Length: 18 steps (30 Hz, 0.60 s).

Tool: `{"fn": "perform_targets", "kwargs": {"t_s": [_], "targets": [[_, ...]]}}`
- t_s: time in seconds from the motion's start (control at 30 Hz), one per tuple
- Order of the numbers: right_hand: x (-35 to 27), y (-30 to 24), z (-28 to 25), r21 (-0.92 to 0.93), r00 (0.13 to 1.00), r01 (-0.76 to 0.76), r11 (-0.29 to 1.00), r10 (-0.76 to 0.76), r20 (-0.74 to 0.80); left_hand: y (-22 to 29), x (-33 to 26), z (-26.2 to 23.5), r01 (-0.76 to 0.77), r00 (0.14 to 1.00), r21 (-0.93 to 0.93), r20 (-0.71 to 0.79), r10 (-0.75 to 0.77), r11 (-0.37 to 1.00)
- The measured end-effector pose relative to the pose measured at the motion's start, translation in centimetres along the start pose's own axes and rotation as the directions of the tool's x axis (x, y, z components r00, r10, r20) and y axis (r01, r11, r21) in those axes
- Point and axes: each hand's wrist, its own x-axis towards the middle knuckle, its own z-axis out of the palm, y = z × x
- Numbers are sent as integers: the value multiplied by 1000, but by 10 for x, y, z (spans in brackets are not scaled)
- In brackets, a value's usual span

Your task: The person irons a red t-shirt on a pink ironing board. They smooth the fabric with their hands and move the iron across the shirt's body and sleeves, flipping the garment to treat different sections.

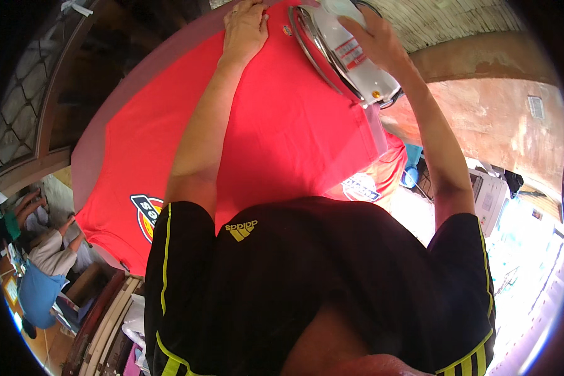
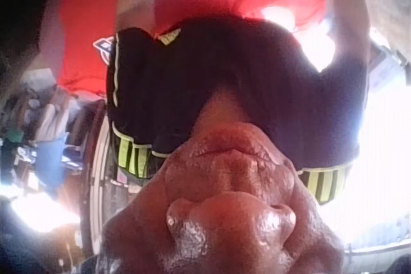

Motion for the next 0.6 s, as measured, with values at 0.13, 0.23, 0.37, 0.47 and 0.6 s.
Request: {"fn": "perform_targets", "kwargs": {"t_s": [0.13, 0.23, 0.37, 0.47, 0.6], "targets": [[-4, 5, 0, -33, 982, 186, 982, -186, -13, -8, 0, 14, -21, 998, -15, -61, 20, 1000], [28, 0, 14, -58, 977, 210, 976, -211, -16, -22, 4, 19, -8, 998, -53, -66, 5, 999], [79, -14, 34, -214, 993, 98, 972, -111, -48, -2, 4, -13, 18, 999, 201, -50, -8, 979], [82, -2, 45, -255, 991, 107, 961, -124, -53, -9, -21, -56, 110, 986, 390, 75, -151, 914], [42, -31, 33, -279, 998, 36, 960, -22, 51, -58, -56, -70, 131, 988, 347, -126, -92, 929]]}}
